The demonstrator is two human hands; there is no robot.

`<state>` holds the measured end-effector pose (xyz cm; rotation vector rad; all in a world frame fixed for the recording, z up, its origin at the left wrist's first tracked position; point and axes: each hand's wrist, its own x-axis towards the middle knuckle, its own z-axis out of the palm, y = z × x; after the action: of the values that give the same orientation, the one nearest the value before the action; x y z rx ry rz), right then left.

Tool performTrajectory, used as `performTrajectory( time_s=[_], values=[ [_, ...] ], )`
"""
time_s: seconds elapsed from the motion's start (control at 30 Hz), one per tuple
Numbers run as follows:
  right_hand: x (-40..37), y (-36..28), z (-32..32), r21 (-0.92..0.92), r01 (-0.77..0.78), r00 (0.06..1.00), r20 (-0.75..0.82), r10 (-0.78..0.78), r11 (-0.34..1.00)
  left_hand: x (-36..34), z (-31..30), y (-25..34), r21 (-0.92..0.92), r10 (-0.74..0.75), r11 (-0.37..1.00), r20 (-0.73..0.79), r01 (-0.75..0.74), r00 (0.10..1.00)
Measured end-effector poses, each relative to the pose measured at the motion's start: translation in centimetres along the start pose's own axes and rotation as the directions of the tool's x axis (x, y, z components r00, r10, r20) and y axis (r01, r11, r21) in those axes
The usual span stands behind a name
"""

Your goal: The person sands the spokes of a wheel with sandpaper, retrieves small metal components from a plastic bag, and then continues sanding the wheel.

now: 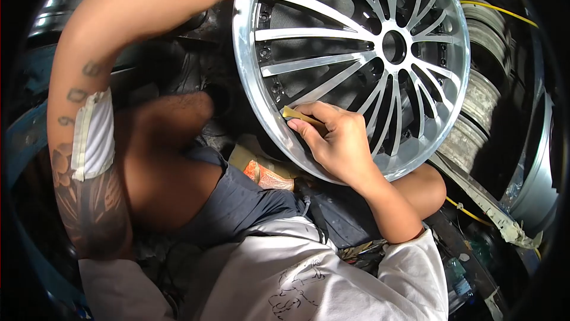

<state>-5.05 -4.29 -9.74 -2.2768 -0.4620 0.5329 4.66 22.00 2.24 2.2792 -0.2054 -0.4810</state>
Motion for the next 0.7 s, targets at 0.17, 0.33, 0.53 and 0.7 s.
performTrajectory(
  time_s=[0.17,0.33,0.53,0.7],
  values=[
    [0.1,-0.1,0.1,-0.034,-0.063,0.998,0.012,0.064,0.997,-1.3,3.3,-0.5,0.205,0.151,0.973,-0.209,-0.108,0.966],
    [0.4,0.0,0.2,-0.079,-0.069,0.998,0.009,0.069,0.994,-1.0,3.9,-0.7,0.218,0.139,0.971,-0.207,-0.093,0.968],
    [0.6,0.1,0.1,-0.145,-0.076,0.997,0.008,0.077,0.987,-1.0,3.9,-0.5,0.217,0.115,0.974,-0.207,-0.068,0.972],
    [0.8,-0.2,0.2,-0.217,-0.078,0.997,-0.02,0.076,0.973,-0.8,3.3,-0.5,0.212,0.097,0.976,-0.22,-0.049,0.971]
  ],
)
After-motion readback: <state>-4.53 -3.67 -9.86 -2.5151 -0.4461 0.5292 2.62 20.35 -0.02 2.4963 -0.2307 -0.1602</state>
